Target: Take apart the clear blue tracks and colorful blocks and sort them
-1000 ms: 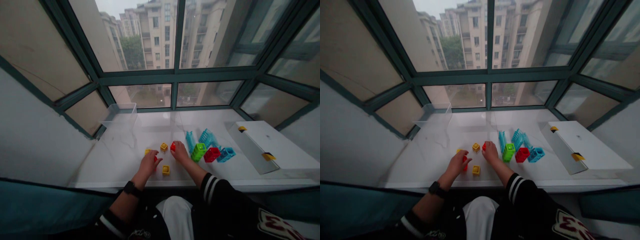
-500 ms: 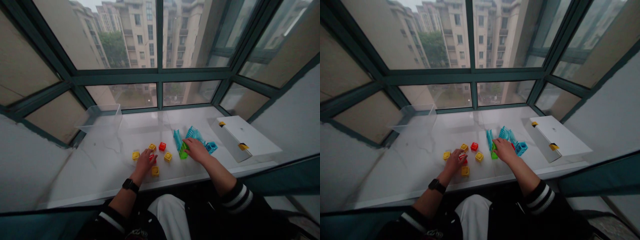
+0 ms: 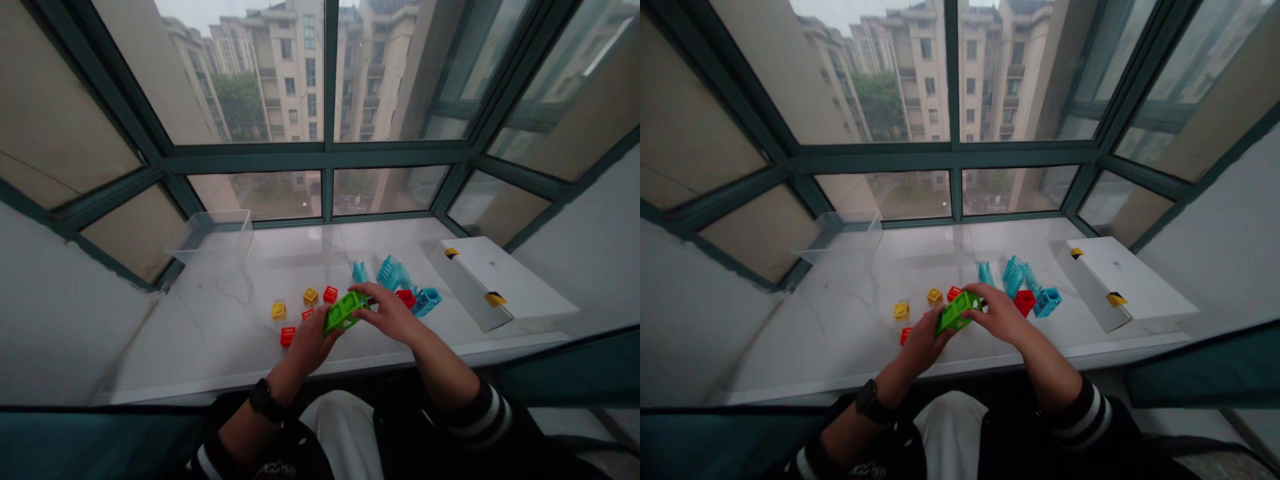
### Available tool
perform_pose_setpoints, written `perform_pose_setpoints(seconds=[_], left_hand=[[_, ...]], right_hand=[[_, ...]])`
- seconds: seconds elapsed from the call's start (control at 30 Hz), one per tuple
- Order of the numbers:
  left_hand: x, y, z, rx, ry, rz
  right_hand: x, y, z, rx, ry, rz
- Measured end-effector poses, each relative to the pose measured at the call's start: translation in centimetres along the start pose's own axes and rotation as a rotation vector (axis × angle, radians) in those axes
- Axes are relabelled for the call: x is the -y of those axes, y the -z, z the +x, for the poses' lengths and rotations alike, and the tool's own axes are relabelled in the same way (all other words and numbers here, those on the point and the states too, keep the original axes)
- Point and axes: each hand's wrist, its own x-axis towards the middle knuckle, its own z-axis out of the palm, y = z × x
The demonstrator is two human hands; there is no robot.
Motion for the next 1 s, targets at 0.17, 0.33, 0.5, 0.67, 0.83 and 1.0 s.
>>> perform_pose_setpoints(seconds=[0.17,0.33,0.5,0.67,0.83,1.0], left_hand=[[3.5,2.1,-2.1,-0.016,0.249,0.050],[7.2,4.5,-4.7,-0.147,0.424,0.031],[7.6,5.6,-6.2,-0.143,0.528,-0.035],[7.0,5.6,-6.4,-0.140,0.507,-0.039],[6.3,4.0,-4.9,-0.041,0.405,-0.049],[6.2,3.7,-4.2,-0.048,0.455,-0.030]], right_hand=[[-3.5,-5.0,1.5,-0.071,-0.091,0.260],[-8.1,-9.9,3.8,-0.171,-0.122,0.148],[-11.6,-13.9,5.9,-0.113,-0.073,-0.257],[-10.9,-14.4,5.7,-0.172,-0.001,-0.253],[-7.6,-15.1,5.0,0.106,0.090,0.192],[-7.6,-16.0,6.0,0.135,-0.066,0.345]])
